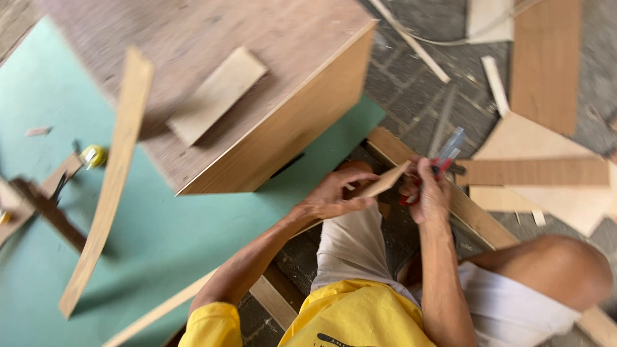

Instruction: Measuring, marking, cutting, and sanding thin wood strips to fit a project.

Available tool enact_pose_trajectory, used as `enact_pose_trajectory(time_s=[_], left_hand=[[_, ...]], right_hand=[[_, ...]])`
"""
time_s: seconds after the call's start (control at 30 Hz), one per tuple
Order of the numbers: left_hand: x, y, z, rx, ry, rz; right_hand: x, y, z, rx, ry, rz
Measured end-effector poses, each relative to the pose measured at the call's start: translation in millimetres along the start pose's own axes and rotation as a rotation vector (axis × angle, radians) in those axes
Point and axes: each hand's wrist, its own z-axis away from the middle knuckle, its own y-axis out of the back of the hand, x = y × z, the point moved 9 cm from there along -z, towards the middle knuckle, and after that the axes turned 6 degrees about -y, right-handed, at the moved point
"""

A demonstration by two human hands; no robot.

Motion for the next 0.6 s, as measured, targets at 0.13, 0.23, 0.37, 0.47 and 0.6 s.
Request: enact_pose_trajectory(time_s=[0.13,0.23,0.37,0.47,0.6], left_hand=[[-8.6,0.0,15.8,0.028,-0.233,-0.381],[-34.2,-22.3,31.4,-0.021,-0.214,-0.625],[-62.5,-63.1,59.3,-0.162,-0.071,-0.736],[-70.2,-81.2,67.5,-0.151,-0.027,-0.740],[-58.1,-83.3,72.7,-0.170,0.023,-0.710]], right_hand=[[-12.4,49.8,-20.5,0.320,0.155,0.404],[-71.5,-6.9,17.5,0.190,0.313,0.598],[-144.5,-163.4,91.8,-0.225,0.765,1.032],[-162.9,-259.3,83.2,-0.371,1.123,1.244],[-145.0,-354.9,13.0,-0.558,1.223,1.462]])
